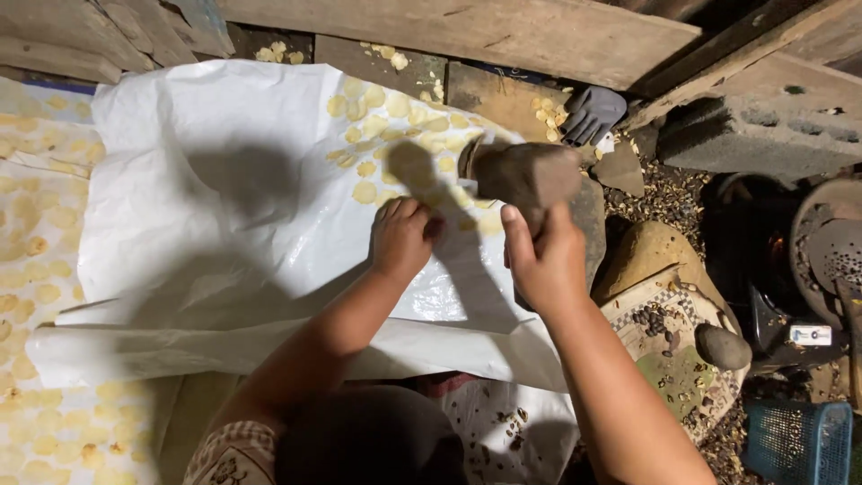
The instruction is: The person uses a stone pestle to crush cassava pieces on a patterned cloth, then transfers them to a white sheet. They use a hammer to flatten the pieces into thin discs and arrange them in rows. The person also uses a slotted spoon to stir cassava in a pot on a stove.
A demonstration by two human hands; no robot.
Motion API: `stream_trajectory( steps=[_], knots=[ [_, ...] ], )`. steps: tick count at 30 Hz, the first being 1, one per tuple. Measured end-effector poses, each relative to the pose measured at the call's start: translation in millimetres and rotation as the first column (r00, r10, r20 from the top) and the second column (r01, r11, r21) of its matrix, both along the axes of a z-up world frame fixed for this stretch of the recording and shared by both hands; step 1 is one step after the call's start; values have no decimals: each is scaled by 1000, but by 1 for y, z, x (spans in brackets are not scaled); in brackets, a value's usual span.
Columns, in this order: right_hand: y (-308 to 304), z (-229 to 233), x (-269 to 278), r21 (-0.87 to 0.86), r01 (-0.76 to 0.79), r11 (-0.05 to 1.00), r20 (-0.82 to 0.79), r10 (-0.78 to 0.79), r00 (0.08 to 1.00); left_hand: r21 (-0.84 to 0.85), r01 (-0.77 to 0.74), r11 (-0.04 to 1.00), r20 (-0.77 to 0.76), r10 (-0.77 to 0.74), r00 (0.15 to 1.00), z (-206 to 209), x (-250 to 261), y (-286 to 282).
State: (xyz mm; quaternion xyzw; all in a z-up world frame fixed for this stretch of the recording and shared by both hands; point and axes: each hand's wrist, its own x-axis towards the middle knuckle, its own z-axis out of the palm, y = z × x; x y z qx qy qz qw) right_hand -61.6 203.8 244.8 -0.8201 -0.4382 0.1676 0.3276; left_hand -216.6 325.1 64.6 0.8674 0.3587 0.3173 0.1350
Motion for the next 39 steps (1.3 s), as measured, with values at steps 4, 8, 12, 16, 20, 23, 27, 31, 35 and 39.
stream_trajectory(
  steps=[4, 8, 12, 16, 20, 23, 27, 31, 35, 39],
  knots=[
    [3, -28, -15, 332, -26, 943, 106, -10, 994, -99, -16, 995, -97, 6, 995, 17, 1, 0],
    [19, -118, -13, -289, -161, 944, 98, 196, 976, -4, -118, 993, -94, 117, 989, 38, -41, -16],
    [32, -90, -3, -443, -193, 875, -10, 211, 978, -6, 31, 999, -16, -31, 999, 27, -63, -28],
    [41, -51, 0, -351, -151, 924, 1, 161, 987, 14, 41, 999, 44, -41, 998, 27, -64, -24],
    [33, -55, -24, -319, -114, 941, 38, 133, 990, -51, 63, 997, 72, -59, 996, 38, -67, -21],
    [38, -110, -11, -384, -135, 913, 44, 165, 985, -24, 55, 998, 56, -54, 997, 37, -73, -20],
    [48, -82, 4, -410, -191, 892, 8, 213, 977, 59, 21, 998, 3, -21, 1000, 40, -76, -22],
    [28, -52, -22, -424, -153, 893, 10, 173, 985, 62, 26, 998, -3, -26, 1000, 57, -77, -19],
    [22, -94, -12, -433, -152, 889, -21, 158, 987, -5, 49, 999, -26, -49, 998, 30, -55, -7],
    [26, -19, -22, -282, -140, 949, -120, 110, 987, -99, -23, 995, 71, 30, 997, 16, -29, -3]
  ],
)
